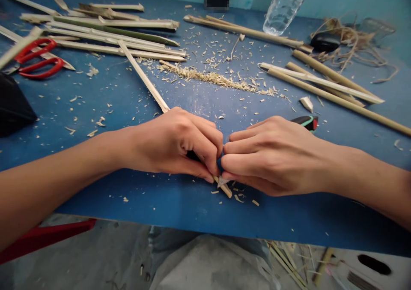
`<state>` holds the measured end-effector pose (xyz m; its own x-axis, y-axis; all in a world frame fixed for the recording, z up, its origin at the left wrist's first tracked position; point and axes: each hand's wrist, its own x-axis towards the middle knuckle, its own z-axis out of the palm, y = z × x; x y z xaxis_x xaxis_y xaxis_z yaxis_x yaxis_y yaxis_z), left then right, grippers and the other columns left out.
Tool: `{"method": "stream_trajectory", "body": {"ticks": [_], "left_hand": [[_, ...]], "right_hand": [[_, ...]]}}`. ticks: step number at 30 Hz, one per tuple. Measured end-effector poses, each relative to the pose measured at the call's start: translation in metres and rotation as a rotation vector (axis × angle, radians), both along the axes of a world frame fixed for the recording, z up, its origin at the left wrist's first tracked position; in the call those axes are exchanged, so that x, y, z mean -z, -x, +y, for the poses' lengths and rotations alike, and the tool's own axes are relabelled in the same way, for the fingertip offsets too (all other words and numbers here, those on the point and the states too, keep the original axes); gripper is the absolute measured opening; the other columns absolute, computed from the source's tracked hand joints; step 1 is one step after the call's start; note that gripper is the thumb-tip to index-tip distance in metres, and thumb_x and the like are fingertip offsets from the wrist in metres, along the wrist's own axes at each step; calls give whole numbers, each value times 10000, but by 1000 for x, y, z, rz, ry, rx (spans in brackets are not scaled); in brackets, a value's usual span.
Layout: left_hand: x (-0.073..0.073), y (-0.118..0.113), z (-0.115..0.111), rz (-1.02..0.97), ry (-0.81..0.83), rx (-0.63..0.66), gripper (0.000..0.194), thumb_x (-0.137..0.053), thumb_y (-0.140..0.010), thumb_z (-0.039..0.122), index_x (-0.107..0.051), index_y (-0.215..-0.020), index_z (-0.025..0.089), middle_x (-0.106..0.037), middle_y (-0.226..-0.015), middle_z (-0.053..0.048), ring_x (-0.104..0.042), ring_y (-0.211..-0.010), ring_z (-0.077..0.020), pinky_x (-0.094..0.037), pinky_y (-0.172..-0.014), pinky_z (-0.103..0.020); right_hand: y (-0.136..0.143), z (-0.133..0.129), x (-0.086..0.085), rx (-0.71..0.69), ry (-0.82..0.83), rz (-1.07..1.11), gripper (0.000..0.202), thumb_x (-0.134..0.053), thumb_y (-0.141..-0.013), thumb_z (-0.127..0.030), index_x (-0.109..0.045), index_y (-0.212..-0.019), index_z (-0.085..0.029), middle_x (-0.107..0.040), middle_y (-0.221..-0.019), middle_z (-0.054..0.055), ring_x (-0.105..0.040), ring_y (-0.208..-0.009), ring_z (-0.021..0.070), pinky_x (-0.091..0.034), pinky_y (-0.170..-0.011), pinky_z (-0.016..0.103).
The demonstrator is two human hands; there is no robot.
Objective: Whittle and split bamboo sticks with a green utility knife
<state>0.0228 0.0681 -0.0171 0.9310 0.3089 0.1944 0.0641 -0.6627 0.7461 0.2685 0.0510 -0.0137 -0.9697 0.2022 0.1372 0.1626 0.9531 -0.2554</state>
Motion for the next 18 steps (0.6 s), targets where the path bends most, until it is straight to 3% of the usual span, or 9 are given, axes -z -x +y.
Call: {"method": "stream_trajectory", "body": {"ticks": [18], "left_hand": [[1, 1, 0, -4, -22, 1, 110, -790, -904, 123, -798, -853, 220, -766, -857, -19, -706, -793, -142, -516, -735, -223]], "right_hand": [[5, 8, -17, -52, 213, -191, 332, -497, -1104, -330, -595, -806, -219, -696, -876, -20, -593, -803, 143, -291, -628, 317]]}}
